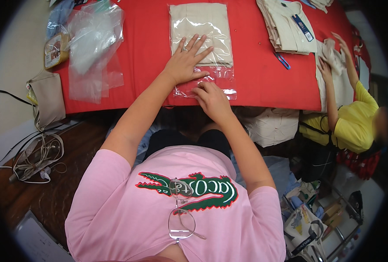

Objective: The person writes on a large plastic bag with a marker and then places several folded blue garments inside it before sliding a folded cream garment into a smaller plastic sleeve.

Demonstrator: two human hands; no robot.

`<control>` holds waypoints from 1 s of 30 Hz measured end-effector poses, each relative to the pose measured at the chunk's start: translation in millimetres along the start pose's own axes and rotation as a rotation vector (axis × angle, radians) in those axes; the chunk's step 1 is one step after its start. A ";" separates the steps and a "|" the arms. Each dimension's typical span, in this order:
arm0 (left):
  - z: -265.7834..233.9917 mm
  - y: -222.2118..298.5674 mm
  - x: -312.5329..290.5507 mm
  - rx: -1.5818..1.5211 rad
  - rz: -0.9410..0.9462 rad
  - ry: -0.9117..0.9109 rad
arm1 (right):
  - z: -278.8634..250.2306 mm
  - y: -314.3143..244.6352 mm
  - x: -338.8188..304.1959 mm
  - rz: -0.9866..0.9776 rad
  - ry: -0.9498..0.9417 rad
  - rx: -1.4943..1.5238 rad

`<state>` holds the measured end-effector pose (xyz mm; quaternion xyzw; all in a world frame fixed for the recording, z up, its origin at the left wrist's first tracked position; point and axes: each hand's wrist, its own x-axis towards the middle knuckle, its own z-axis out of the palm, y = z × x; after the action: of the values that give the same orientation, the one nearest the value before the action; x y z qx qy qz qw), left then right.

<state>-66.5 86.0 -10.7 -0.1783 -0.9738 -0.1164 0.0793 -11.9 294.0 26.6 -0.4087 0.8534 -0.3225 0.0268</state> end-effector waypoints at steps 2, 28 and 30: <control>-0.3 -0.1 0.9 0.006 0.004 0.002 | -0.8 12.1 5.7 -0.080 -0.082 -0.036; 1.8 0.3 0.9 0.014 0.009 -0.001 | 40.7 -31.8 -77.0 -0.120 -0.065 -0.022; 0.1 -0.8 -6.1 -0.073 0.011 0.020 | 15.8 -23.4 -75.1 -0.113 0.044 -0.080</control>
<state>-61.2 83.4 -12.2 -0.1853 -0.9671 -0.1531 0.0831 58.8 328.7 11.2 -0.4499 0.8414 -0.2983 -0.0267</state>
